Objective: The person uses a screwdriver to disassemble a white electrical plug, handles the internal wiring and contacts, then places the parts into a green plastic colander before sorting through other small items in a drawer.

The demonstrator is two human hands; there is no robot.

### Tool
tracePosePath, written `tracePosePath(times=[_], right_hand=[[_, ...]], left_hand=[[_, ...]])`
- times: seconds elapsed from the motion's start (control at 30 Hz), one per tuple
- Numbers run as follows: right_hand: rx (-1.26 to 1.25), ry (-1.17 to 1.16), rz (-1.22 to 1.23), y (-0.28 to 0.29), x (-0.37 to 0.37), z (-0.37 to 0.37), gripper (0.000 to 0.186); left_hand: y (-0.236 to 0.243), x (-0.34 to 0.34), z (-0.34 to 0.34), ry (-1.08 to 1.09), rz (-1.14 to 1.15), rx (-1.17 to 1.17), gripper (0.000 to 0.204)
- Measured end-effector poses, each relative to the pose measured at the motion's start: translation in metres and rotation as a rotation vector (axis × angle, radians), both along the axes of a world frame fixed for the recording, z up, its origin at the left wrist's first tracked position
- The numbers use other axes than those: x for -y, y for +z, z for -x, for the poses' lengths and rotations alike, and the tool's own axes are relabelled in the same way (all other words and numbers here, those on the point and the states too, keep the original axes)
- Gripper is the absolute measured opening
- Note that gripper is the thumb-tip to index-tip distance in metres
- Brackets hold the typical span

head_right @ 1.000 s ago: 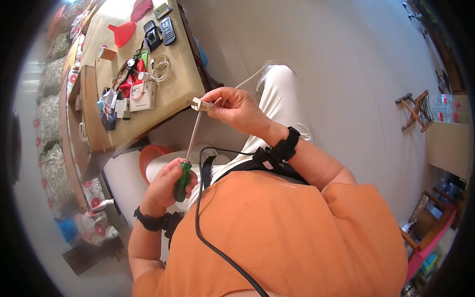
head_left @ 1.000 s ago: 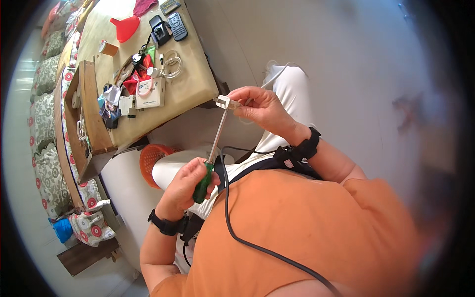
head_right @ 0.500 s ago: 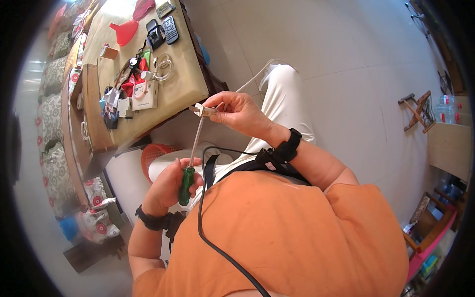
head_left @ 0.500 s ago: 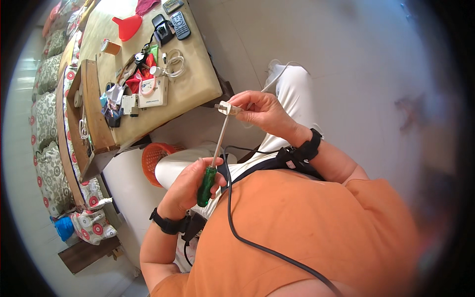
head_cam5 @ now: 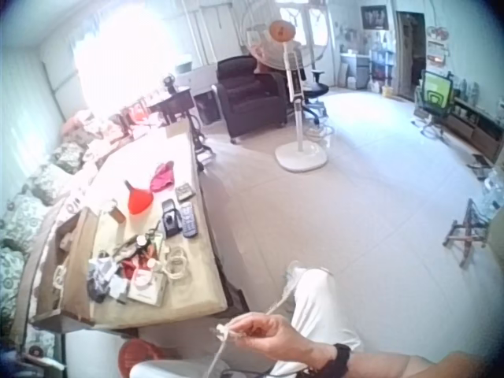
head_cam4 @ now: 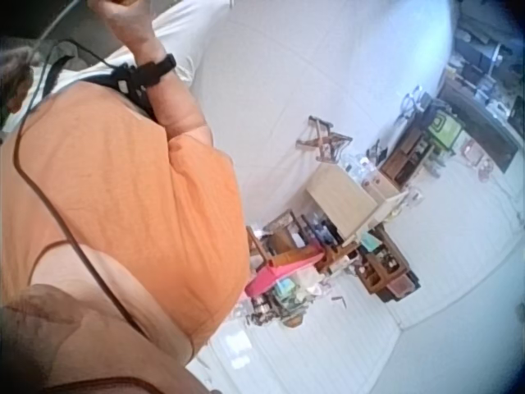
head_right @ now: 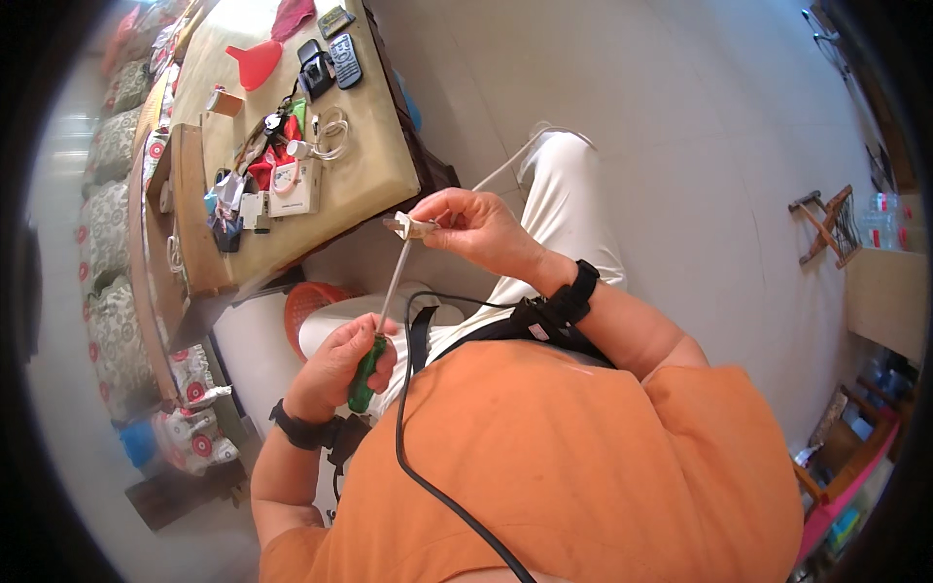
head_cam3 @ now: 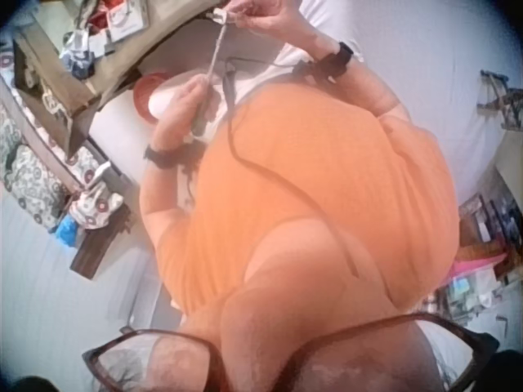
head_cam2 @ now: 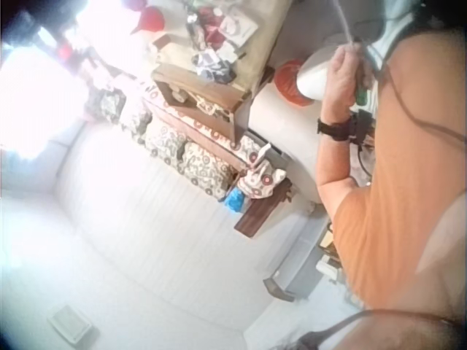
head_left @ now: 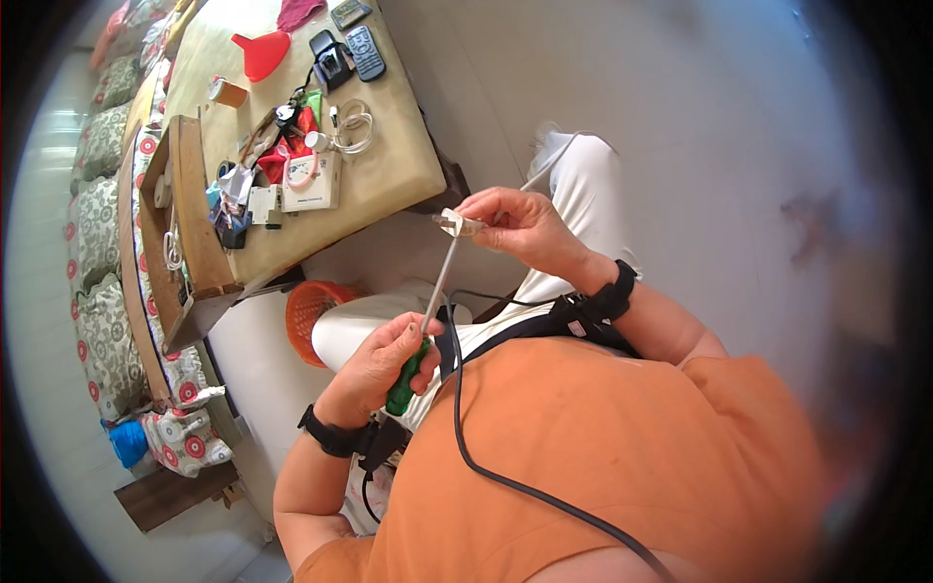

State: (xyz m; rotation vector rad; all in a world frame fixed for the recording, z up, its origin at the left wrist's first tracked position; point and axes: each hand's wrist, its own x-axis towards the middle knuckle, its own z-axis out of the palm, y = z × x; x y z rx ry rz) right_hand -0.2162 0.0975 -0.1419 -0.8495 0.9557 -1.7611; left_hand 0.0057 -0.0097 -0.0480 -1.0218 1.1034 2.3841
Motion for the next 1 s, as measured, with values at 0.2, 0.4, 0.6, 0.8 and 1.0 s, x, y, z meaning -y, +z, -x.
tracePosePath(times=[0.2, 0.4, 0.6, 0.8, 1.0], right_hand=[[0.003, -0.039, -0.101, 0.006, -0.004, -0.001, 0.017], [-0.004, -0.03, -0.101, 0.002, -0.001, -0.002, 0.019], [0.032, -0.027, -0.143, -0.003, 0.0, -0.003, 0.019], [0.039, -0.033, -0.166, -0.003, -0.001, -0.005, 0.02], [0.117, -0.03, -0.166, 0.002, -0.001, -0.006, 0.023]], left_hand=[[0.006, 0.001, 0.004, -0.01, -0.027, -0.048, 0.044], [0.023, -0.006, 0.008, -0.211, 0.125, 0.008, 0.042], [0.019, -0.002, 0.003, -0.175, 0.361, 0.003, 0.042], [0.021, 0.009, -0.001, -0.088, 0.242, 0.099, 0.028], [0.01, 0.009, -0.005, -0.015, 0.14, 0.008, 0.02]])
